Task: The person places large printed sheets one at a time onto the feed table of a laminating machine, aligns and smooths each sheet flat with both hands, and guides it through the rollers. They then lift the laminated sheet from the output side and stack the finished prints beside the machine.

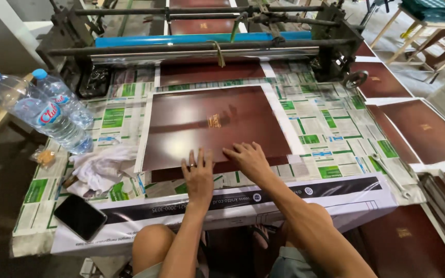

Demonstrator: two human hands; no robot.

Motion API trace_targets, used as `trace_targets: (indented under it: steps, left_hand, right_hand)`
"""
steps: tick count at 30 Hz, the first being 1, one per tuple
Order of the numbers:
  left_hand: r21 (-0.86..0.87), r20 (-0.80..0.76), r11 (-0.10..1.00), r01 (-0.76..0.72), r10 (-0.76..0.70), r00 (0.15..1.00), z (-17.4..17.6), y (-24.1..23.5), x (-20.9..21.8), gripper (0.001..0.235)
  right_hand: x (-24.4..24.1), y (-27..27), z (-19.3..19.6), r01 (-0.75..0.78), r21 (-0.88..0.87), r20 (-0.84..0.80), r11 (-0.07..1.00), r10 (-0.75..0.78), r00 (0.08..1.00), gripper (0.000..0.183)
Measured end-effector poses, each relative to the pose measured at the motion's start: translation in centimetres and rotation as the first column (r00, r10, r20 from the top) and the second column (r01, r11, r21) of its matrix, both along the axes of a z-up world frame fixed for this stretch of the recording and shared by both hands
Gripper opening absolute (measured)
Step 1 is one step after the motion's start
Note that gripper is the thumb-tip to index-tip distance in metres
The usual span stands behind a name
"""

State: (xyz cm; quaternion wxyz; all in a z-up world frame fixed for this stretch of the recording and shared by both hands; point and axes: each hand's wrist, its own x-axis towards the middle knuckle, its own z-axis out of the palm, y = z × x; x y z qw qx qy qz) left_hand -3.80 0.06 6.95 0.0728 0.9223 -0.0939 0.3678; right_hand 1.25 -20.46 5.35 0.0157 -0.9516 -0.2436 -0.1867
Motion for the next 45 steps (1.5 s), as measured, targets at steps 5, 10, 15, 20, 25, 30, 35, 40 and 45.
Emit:
trace_targets:
  steps: [5,10,15,20,25,30,35,40,45]
  left_hand:
    - [-0.144,-0.153,0.932,0.332,-0.352,0.923,-1.8,-1.3,-0.7,0.041]
    - [-0.035,-0.416,0.978,0.204,-0.200,0.887,-2.7,-2.2,-1.4,0.056]
    - [-0.054,-0.499,0.971,0.231,-0.226,0.836,-3.0,-1.7,-0.8,0.050]
    - [-0.069,-0.502,0.973,0.222,-0.226,0.835,-3.3,-1.7,-0.3,0.046]
    - [0.007,-0.531,0.977,0.212,-0.176,0.829,-3.4,-2.1,0.2,0.029]
    - [-0.084,-0.554,0.977,0.198,-0.211,0.806,-1.9,-2.1,-0.1,0.039]
    - [-0.024,-0.527,0.982,0.187,-0.171,0.832,-2.6,-2.4,0.2,0.033]
    - [-0.015,-0.476,0.987,0.157,-0.145,0.868,-3.5,-2.9,0.5,0.026]
    - [-0.033,-0.433,0.987,0.158,-0.157,0.888,-3.8,-3.0,0.7,0.026]
  right_hand:
    - [-2.5,2.4,5.8,0.141,0.129,0.073,0.982,-0.151,0.986,0.054]
    - [-0.5,1.8,-1.2,0.143,-0.005,-0.082,0.990,-0.143,0.986,0.069]
    - [-2.5,4.2,0.5,0.335,-0.141,-0.437,0.932,-0.362,0.823,0.068]
    - [0.7,3.2,-2.2,0.355,-0.165,-0.453,0.920,-0.391,0.801,0.067]
    - [5.1,2.6,-2.4,0.397,-0.140,-0.483,0.907,-0.413,0.772,0.067]
    - [8.3,2.7,-2.0,0.395,-0.102,-0.472,0.913,-0.394,0.789,0.070]
    - [10.9,2.3,-2.9,0.391,-0.064,-0.428,0.918,-0.380,0.820,0.072]
    - [13.0,2.3,-2.5,0.377,-0.047,-0.411,0.925,-0.362,0.837,0.074]
    - [15.7,2.0,-2.4,0.378,-0.040,-0.414,0.925,-0.360,0.836,0.075]
